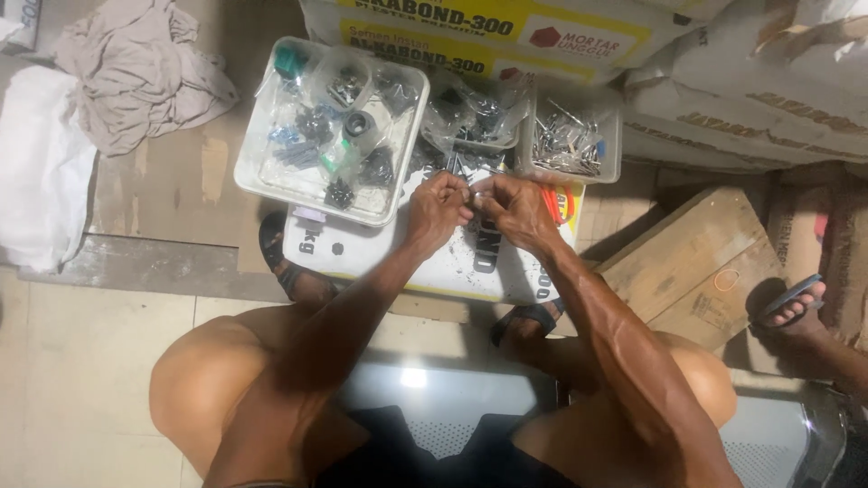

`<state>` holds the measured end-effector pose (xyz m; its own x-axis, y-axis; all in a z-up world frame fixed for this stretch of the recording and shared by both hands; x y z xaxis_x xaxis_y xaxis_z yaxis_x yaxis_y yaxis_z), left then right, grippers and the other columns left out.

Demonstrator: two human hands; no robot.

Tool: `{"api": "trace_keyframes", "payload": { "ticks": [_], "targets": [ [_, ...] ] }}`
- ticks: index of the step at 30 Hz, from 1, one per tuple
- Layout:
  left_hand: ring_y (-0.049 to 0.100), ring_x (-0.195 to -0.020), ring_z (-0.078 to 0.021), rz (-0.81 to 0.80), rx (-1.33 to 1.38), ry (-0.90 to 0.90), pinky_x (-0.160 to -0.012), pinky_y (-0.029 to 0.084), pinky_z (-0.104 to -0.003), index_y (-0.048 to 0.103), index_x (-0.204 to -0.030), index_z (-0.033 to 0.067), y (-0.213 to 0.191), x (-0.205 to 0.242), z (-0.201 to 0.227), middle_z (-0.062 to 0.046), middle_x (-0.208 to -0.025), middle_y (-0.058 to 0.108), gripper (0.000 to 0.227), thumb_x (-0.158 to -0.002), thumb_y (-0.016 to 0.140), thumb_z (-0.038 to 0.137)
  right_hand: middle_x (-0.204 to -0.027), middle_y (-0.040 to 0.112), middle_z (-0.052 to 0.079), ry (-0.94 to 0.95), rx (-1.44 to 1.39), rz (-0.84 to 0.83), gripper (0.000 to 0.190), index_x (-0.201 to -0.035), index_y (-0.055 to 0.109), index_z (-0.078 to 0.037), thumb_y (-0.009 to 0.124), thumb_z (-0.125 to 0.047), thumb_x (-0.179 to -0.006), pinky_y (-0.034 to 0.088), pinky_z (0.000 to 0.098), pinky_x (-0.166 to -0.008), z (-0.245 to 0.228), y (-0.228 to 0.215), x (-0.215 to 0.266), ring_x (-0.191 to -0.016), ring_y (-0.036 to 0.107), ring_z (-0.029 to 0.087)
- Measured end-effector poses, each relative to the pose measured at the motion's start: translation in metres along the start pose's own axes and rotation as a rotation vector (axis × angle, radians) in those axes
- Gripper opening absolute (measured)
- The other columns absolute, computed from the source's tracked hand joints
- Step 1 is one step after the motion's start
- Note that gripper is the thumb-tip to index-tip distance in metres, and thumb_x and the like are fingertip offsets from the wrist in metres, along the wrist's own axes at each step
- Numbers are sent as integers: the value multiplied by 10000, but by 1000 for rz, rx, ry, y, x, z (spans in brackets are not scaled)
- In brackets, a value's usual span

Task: The person sits on a low stool and sorts small metal fasteners, such as screws and bolts, from a plastic container into smaller plastic bags. They handle the items by hand, picking them up and placing them into the bags.

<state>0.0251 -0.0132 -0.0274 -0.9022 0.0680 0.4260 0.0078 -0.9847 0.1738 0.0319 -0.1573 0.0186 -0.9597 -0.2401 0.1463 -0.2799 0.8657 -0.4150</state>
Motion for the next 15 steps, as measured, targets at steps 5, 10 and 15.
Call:
{"api": "trace_keyframes", "payload": {
  "ticks": [5,10,15],
  "targets": [
    [720,-650,-164,-26,-49,71,-546,649,-230,685,-1014,-21,3,-9,1,-174,-781,709,98,-960,606,2,-850,708,91,-85,114,38,292,-1151,774,-142,804,-76,-868,555,383,-729,32,-5,-7,-799,684,229],
    [737,-647,-171,-42,-134,112,-530,651,-249,714,-1009,1,-3,-9,-11,-179,-771,721,115,-964,608,7,-859,713,126,-166,202,30,164,-1032,799,-123,788,-62,-880,551,423,-737,56,3,-15,-839,713,326],
    [752,-798,-386,95,-795,104,-662,613,-486,664,-1012,82,-11,1,-68,-185,-850,678,134,-932,605,172,-845,641,153,-159,612,122,102,-949,661,-85,720,-103,-868,564,524,-721,92,16,-31,-822,688,405]
  ]
}}
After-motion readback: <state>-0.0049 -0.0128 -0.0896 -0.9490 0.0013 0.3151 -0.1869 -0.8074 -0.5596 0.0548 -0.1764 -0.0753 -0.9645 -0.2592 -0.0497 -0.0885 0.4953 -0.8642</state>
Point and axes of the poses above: each hand's wrist, its own x-axis away from the middle knuckle, its own y-axis out of the palm, z = x × y, the point moved 6 cm from there along -x, towards the middle knuckle
